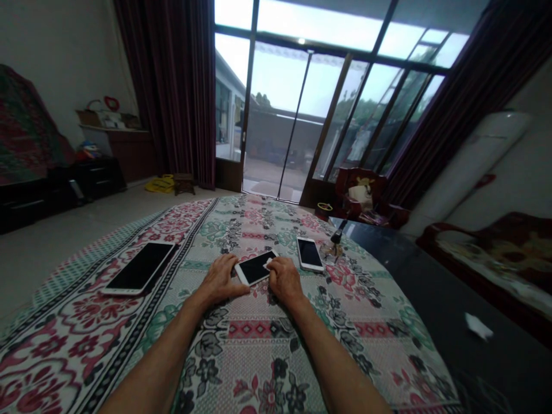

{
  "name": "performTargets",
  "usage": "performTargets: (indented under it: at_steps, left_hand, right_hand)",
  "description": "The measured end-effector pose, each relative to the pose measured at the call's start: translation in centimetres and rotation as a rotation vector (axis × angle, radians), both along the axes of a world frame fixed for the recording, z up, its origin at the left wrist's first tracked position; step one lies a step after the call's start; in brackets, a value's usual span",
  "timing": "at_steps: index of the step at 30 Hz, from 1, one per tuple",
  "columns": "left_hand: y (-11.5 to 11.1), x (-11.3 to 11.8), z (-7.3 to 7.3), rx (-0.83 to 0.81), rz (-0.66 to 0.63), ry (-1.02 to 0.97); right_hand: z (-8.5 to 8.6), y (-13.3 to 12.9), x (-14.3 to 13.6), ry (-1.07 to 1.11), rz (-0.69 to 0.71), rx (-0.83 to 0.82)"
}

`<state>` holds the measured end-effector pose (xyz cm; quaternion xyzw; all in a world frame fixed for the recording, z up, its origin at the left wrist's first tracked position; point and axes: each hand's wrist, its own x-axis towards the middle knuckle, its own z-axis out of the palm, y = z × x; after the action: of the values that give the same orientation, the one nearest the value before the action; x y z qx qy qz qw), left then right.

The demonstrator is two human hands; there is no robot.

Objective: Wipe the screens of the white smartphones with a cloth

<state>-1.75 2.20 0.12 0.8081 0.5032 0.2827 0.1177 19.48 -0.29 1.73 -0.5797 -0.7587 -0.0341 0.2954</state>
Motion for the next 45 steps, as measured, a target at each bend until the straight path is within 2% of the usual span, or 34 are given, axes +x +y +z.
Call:
performTargets:
  at_steps: [6, 15, 18, 24, 27, 31, 39, 42, 45]
  left_hand:
    - [0.4, -0.3, -0.4, 0.031, 0.033, 0.004]
    - [0.4, -0.2, -0.8, 0.026, 0.041, -0.027]
    - [0.4, -0.2, -0.8, 0.017, 0.043, -0.014]
    - [0.3, -0.2, -0.3, -0.007, 0.034, 0.013]
    - [0.2, -0.2, -0.1, -0.015, 0.033, 0.014]
    - [0.2, -0.1, -0.1, -0.015, 0.037, 0.011]
    - [0.2, -0.1, -0.5, 0.032, 0.032, 0.019]
    - [0.3, -0.2, -0.7, 0.028, 0.037, 0.015]
    - [0.4, -0.3, -0.6, 0.001, 0.03, 0.011]
  right_hand:
    - [-0.1, 0.5, 0.2, -0.02, 0.014, -0.016]
    - [0.4, -0.3, -3.4, -0.113, 0.21, -0.065]
    - [0.4, -0.6, -3.3, -0.109, 0.174, -0.072]
    - [0.9, 0.3, -1.2, -0.108, -0.066, -0.086]
    - [1.1, 0.6, -0.8, -0.119, -0.117, -0.093]
    - [1.2, 0.5, -1.9, -0.152, -0.061, -0.093]
    - [1.2, -0.9, -4.5, -0.202, 0.216, -0.092]
    - [1.3, -1.0, -4.3, -0.185, 0.196, -0.084]
    - [1.3, -0.5, -3.2, -0.139, 0.082, -0.086]
